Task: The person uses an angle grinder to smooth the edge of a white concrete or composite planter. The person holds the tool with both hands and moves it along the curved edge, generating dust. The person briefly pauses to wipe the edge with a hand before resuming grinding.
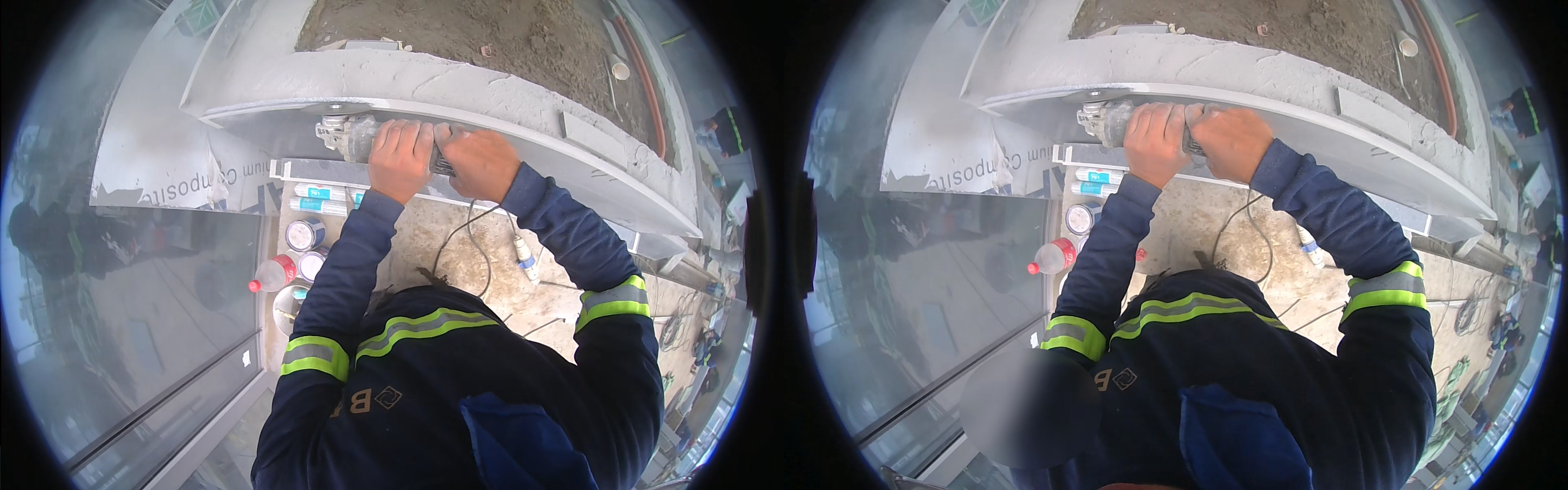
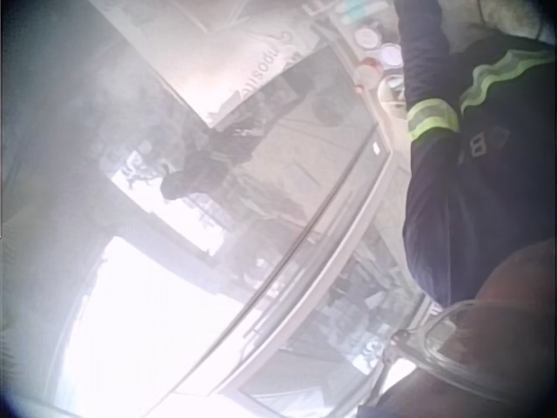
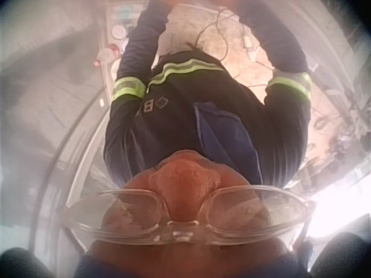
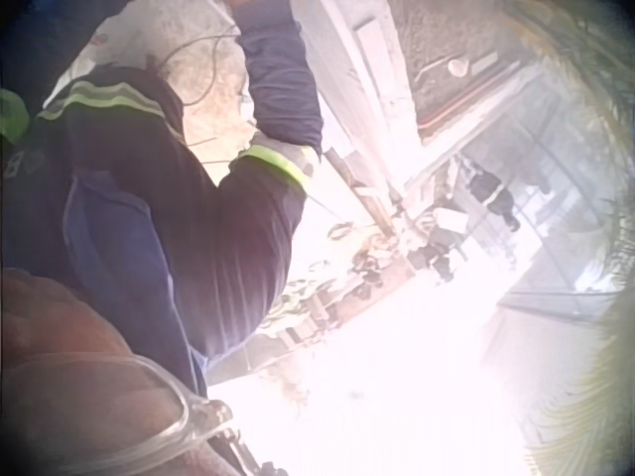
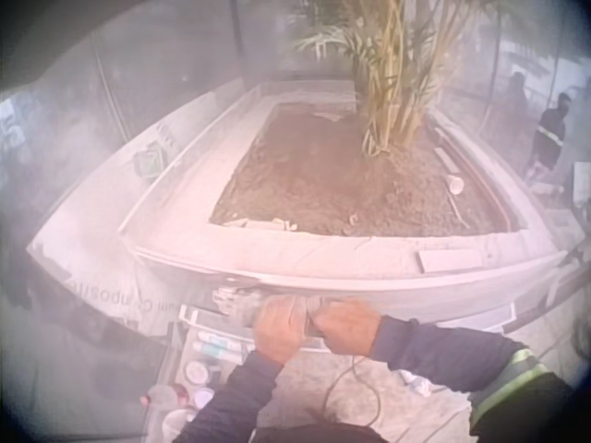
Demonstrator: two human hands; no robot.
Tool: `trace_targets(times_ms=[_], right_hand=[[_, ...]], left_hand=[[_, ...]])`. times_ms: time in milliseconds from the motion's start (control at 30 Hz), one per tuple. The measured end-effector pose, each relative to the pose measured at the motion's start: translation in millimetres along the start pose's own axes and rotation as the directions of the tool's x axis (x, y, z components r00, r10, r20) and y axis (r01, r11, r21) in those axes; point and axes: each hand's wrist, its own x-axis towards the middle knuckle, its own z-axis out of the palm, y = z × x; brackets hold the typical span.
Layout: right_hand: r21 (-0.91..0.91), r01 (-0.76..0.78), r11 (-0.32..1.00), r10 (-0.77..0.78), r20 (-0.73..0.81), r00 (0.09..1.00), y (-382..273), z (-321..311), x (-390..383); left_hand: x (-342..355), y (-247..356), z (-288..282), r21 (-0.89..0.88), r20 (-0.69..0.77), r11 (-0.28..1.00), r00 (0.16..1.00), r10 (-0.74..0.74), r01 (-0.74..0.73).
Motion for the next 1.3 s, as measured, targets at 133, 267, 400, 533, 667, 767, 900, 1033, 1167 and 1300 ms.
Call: trace_targets(times_ms=[133, 267, 400, 533, 667, 767, 900, 1033, 1167, 1300], right_hand=[[0.015, 0.045, 0.999, -0.045, 0.009, 0.999, 0, 21, 30], [0.031, 0.037, 0.999, -0.039, 0.045, 0.998, 1, 13, 23], [0.007, -0.033, 0.999, 0.032, 0.076, 0.997, 0, -11, -11], [0.003, -0.058, 0.998, 0.057, 0.075, 0.996, 10, -19, -30], [0.008, -0.056, 0.998, 0.056, 0.053, 0.997, 6, -17, -25], [0.025, -0.062, 0.998, 0.061, 0.054, 0.997, 4, -11, -14], [0.018, 0.008, 1.000, -0.008, 0.036, 0.999, 3, 6, 11], [0.018, 0.023, 1.000, -0.023, 0.023, 0.999, 3, 18, 26], [0.036, 0.011, 0.999, -0.011, -0.007, 1.000, 1, 14, 18], [0.011, -0.032, 0.999, 0.031, 0.069, 0.997, -1, -14, -11]], left_hand=[[-6, -26, -1, -0.001, 0.022, 1.000, 1.000, -0.019, 0.019], [-3, -17, -4, 0.012, 0.030, 1.000, 0.999, -0.024, 0.024], [7, 18, -6, -0.006, 0.017, 1.000, 1.000, -0.013, 0.013], [15, 39, -2, -0.011, 0.006, 1.000, 1.000, -0.010, 0.010], [10, 33, 1, -0.027, -0.017, 1.000, 1.000, -0.010, 0.010], [8, 20, 1, 0.008, -0.014, 1.000, 1.000, 0.000, 0.000], [0, -5, 2, 0.003, 0.013, 1.000, 1.000, -0.018, 0.018], [-6, -21, 5, 0.003, 0.019, 1.000, 1.000, -0.017, 0.017], [-2, -14, 0, -0.016, 0.006, 1.000, 1.000, -0.022, 0.022], [10, 17, -8, -0.023, 0.025, 1.000, 1.000, -0.010, 0.010]])
